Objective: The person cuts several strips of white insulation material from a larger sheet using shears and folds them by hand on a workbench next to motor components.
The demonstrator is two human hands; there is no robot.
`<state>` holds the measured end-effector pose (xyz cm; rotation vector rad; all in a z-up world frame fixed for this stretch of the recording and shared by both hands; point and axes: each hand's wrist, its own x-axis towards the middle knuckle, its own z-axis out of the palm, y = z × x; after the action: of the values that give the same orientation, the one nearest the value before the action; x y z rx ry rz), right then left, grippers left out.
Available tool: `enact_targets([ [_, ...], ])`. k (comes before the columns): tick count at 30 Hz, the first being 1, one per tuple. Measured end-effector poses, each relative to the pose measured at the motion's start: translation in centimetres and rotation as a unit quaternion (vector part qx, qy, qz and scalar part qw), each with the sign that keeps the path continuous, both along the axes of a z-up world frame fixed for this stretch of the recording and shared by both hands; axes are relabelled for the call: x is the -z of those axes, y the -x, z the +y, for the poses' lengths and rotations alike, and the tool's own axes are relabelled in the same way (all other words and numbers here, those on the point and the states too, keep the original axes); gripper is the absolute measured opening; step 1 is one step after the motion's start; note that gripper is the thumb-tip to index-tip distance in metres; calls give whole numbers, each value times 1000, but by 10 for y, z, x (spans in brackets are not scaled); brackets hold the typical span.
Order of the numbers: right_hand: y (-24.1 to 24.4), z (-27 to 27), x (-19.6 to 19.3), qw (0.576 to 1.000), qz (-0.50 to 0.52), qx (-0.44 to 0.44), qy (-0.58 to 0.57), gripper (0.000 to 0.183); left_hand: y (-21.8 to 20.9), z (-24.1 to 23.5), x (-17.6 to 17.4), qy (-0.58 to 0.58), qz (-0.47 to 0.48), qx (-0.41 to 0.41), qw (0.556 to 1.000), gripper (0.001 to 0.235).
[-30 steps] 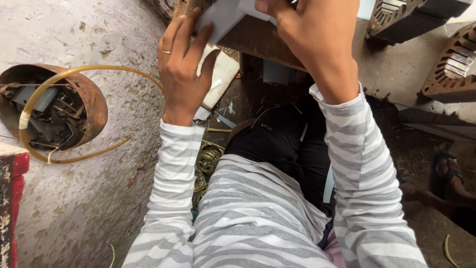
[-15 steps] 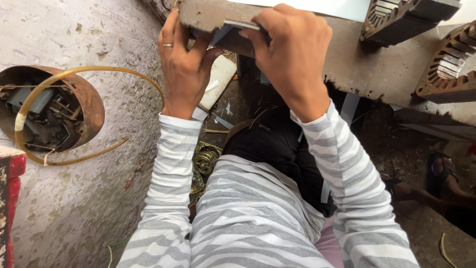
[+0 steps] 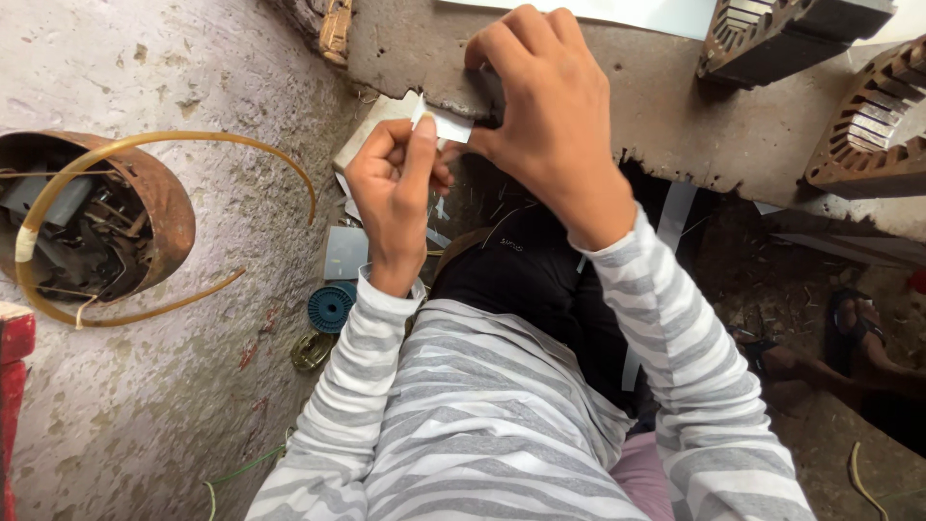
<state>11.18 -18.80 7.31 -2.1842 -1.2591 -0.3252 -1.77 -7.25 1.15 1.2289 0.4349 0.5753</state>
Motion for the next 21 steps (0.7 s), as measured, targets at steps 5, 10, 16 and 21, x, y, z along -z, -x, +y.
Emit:
enact_targets([
  [5, -18, -12, -9, 991, 88, -101, -18, 62, -3, -2, 1, 71, 8, -22, 997, 22],
  [10, -24, -12, -8, 983, 136, -118, -20, 57, 0, -5, 10, 78, 17, -48, 996, 24],
  [16, -25, -12, -6, 983, 138, -120, -20, 53, 4, -8, 6, 82, 27, -52, 995, 22],
  [21, -25, -11, -4, 984, 136, -115, -22, 53, -4, -13, -3, 91, 38, -63, 993, 18],
])
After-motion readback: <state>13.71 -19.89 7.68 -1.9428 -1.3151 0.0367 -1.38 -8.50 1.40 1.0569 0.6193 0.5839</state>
